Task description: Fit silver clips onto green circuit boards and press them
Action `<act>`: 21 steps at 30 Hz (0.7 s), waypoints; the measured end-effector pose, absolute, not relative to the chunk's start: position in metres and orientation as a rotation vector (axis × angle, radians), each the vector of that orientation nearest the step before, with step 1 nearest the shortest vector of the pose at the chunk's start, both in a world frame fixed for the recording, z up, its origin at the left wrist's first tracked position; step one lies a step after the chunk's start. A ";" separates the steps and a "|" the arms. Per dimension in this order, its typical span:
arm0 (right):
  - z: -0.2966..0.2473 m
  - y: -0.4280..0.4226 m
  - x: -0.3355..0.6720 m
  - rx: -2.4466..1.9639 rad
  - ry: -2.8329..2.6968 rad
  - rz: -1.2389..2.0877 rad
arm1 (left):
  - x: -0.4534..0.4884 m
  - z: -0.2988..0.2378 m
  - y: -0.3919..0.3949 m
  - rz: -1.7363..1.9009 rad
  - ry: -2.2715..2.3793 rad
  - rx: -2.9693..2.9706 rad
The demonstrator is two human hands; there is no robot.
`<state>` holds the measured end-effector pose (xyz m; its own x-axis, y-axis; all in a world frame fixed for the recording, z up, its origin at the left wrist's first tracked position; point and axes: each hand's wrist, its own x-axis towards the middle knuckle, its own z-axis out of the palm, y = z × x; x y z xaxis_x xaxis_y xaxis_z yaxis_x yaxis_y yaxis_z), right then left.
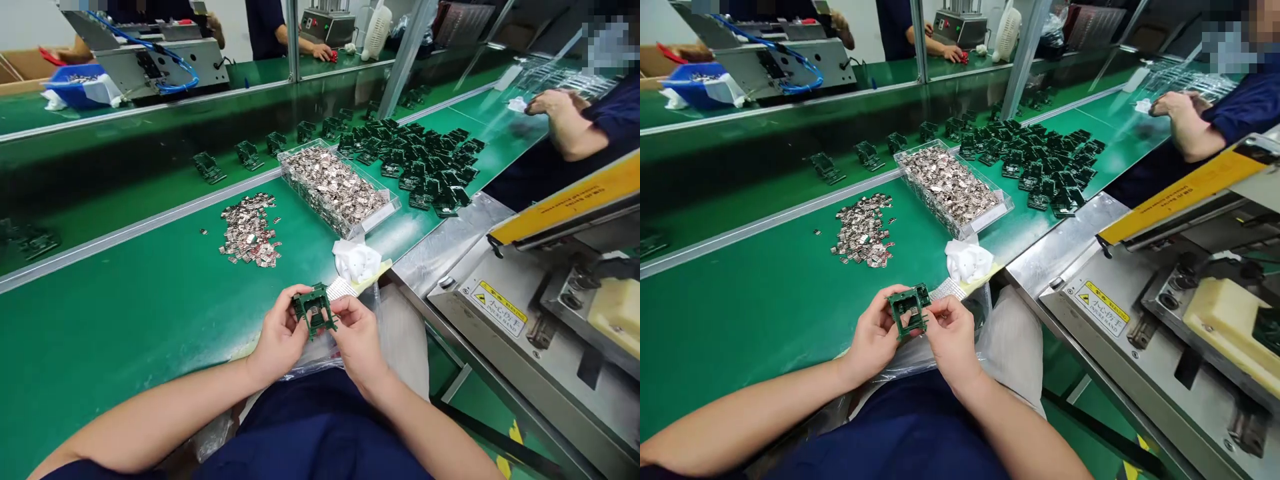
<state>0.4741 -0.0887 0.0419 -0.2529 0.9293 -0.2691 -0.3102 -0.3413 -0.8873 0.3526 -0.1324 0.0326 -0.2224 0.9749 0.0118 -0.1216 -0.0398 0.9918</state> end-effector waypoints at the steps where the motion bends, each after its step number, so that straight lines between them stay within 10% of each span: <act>1: 0.042 -0.091 0.477 -1.038 -0.896 1.753 | 0.355 0.034 -0.133 1.437 1.257 1.029; 14: 0.016 -0.105 0.535 -1.141 -0.957 1.235 | 0.389 0.042 -0.099 1.438 1.170 1.040; 21: -0.024 -0.098 0.514 -1.132 -1.252 1.516 | 0.393 0.018 -0.064 1.606 1.208 0.864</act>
<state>0.5138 -0.0978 -0.0239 -0.2340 0.9642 -0.1250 -0.0598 -0.1426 -0.9880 0.3928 -0.0641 0.0177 -0.3321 0.9432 0.0066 -0.2548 -0.0964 0.9622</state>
